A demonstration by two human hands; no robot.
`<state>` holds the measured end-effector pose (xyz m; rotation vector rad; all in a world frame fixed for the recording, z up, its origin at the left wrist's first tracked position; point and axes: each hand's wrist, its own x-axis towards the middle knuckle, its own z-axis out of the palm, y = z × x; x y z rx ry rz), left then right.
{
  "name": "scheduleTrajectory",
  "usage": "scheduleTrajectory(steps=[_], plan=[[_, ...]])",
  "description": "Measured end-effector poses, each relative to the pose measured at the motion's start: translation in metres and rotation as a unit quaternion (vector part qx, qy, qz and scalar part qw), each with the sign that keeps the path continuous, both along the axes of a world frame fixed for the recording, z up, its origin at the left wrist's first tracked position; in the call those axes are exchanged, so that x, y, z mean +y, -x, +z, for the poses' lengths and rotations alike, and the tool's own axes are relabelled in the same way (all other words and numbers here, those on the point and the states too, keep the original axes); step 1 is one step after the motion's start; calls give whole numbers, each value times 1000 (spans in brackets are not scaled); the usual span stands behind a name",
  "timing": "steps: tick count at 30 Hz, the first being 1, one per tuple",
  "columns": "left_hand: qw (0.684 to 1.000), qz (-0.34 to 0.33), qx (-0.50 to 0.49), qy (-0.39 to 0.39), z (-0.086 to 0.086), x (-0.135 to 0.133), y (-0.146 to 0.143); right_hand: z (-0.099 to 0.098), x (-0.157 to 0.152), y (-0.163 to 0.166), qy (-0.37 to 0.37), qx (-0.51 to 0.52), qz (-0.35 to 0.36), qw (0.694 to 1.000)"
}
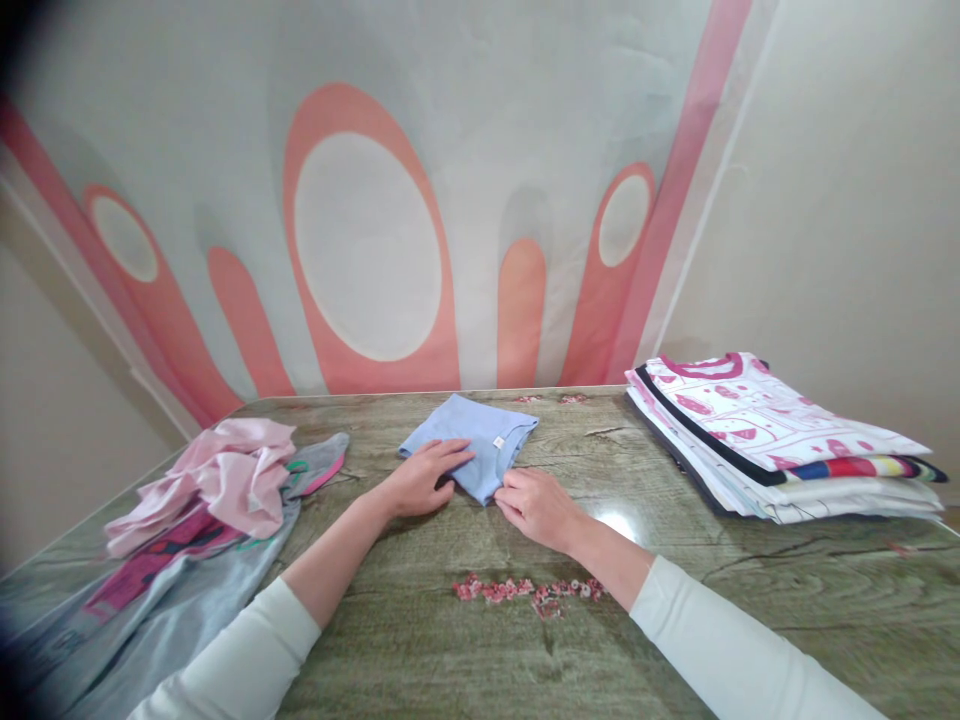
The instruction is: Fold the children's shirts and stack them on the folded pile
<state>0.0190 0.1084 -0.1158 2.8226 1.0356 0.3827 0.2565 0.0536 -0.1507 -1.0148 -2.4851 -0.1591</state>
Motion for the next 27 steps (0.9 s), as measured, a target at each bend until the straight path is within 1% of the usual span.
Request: scheduleTrajectory(steps=[3, 5, 7, 11, 14, 16, 20, 23, 25, 27], plan=[[997, -69, 12, 14, 1, -13, -18, 0, -1, 1, 4, 13, 1, 1000], [996, -82, 18, 15, -3, -16, -25, -1, -2, 2, 5, 17, -4, 1000], [997, -73, 24, 12, -9, -17, -30, 0, -2, 3, 10, 17, -14, 1000], [999, -32, 16, -2, -17, -19, -37, 0, -4, 5, 16, 9, -19, 1000], [1000, -5, 13, -11, -21, -26, -43, 0, -4, 4, 9, 8, -9, 1000], [1000, 3, 18, -11, -23, -29, -45, 0, -4, 2, 6, 9, 10, 1000], [999, -4, 31, -8, -25, -32, -42, 5, -6, -3, 4, 3, 49, 999], [999, -15, 42, -7, -23, -34, -40, 7, -7, -7, 0, -6, 61, 998], [999, -22, 47, -3, -20, -35, -39, 6, -7, -11, 0, 4, 52, 999], [998, -32, 47, 2, -17, -34, -37, 6, -6, -14, -1, 32, 26, 999]])
